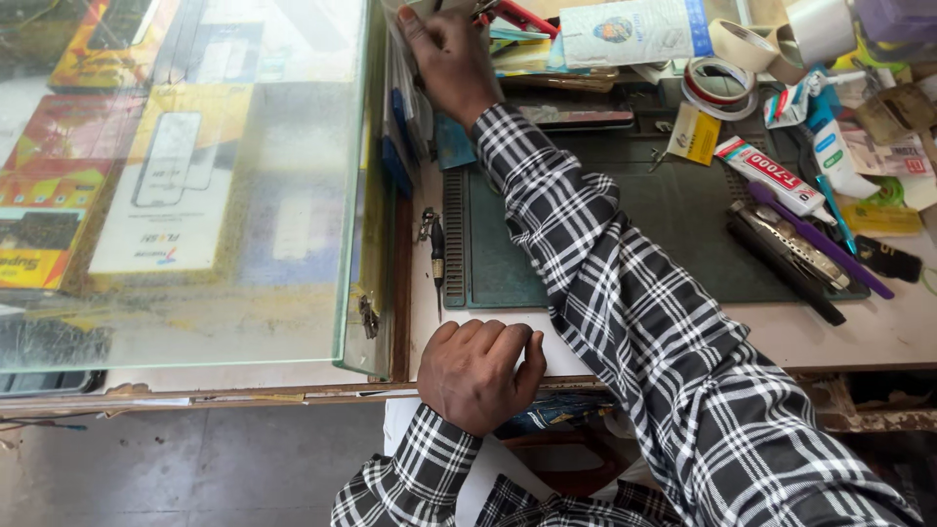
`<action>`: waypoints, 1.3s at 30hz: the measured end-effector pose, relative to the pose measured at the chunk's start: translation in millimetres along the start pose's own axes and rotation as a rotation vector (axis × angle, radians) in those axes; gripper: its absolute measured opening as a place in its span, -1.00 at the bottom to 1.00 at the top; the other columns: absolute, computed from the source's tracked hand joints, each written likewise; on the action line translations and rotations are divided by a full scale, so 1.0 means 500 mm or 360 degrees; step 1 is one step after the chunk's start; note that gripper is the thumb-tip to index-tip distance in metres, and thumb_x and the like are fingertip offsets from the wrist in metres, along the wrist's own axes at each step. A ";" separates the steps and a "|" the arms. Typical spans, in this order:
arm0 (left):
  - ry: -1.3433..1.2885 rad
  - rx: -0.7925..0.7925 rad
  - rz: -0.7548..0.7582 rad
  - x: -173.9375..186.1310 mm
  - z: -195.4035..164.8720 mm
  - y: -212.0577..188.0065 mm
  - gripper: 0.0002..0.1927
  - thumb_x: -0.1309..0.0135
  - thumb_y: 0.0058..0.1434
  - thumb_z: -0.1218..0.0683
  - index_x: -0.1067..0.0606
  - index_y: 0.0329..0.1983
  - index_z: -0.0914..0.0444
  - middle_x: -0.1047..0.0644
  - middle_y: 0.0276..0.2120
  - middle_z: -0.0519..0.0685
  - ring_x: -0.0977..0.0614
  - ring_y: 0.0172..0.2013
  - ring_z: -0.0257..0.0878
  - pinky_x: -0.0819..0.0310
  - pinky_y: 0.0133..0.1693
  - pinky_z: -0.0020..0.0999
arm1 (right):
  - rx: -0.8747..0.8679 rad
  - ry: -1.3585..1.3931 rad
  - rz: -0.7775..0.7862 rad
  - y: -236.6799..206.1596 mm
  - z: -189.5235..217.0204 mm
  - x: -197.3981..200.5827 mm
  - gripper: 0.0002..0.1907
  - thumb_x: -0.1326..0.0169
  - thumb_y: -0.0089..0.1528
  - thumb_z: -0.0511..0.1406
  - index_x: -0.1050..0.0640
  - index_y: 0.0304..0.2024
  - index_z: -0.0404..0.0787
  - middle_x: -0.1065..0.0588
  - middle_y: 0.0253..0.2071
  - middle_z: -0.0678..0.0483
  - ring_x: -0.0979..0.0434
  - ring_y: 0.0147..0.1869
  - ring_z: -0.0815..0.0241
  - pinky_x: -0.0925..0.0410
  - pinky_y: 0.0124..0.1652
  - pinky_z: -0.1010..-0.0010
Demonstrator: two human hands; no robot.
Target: The person removes the back cover of a green smartphone, wipes the interior, and reattaches the cover. They then secure the phone with an orange rubber band and place it in a drawer. Later, they handle a small white electronic component and a green circuit board, using a purple tool to clean the board.
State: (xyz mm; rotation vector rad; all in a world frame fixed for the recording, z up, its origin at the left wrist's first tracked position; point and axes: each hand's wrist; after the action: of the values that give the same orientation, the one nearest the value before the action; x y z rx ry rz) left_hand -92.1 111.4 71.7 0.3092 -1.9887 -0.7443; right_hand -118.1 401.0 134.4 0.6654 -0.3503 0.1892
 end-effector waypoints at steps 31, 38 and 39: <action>0.0022 -0.0027 -0.0024 0.004 0.000 -0.002 -0.75 -0.20 0.25 0.08 -0.49 -0.54 0.17 -0.43 -0.66 -0.13 -0.47 -0.60 -0.23 -0.24 -0.46 -0.23 | 0.0100 -0.0879 0.0852 -0.160 -0.030 0.273 -0.70 -0.25 0.22 -0.03 -0.72 -0.17 -0.04 -0.65 -0.31 0.04 -0.65 -0.25 0.07 -0.46 -0.18 0.16; 0.0081 -0.0031 -0.0052 0.002 0.000 0.000 -0.74 -0.20 0.25 0.06 -0.48 -0.54 0.17 -0.49 -0.62 -0.10 -0.52 -0.58 -0.21 -0.31 -0.45 -0.24 | 0.0071 -0.1029 0.0616 -0.212 -0.031 0.175 -0.74 -0.35 0.03 -0.05 -0.69 -0.44 -0.07 -0.60 -0.43 0.02 -0.61 -0.30 -0.04 -0.44 -0.30 0.07; 0.0105 -0.0026 -0.0057 0.001 0.001 -0.001 -0.75 -0.20 0.25 0.06 -0.48 -0.54 0.17 -0.49 -0.62 -0.10 -0.52 -0.57 -0.21 -0.33 -0.44 -0.24 | 0.0161 -0.0973 0.0532 -0.213 -0.033 0.175 -0.75 -0.34 0.04 -0.08 -0.68 -0.47 -0.09 -0.59 -0.43 0.02 -0.61 -0.31 -0.03 -0.45 -0.31 0.08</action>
State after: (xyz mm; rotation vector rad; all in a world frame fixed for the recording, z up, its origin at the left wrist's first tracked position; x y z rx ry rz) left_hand -92.8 110.9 71.7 0.3563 -1.9184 -0.7631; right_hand -2.7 334.6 94.7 0.7546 -1.0477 0.3224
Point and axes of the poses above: each hand's wrist, its own y-axis towards the middle knuckle, its own x-axis out of the back of the hand, z = x × y
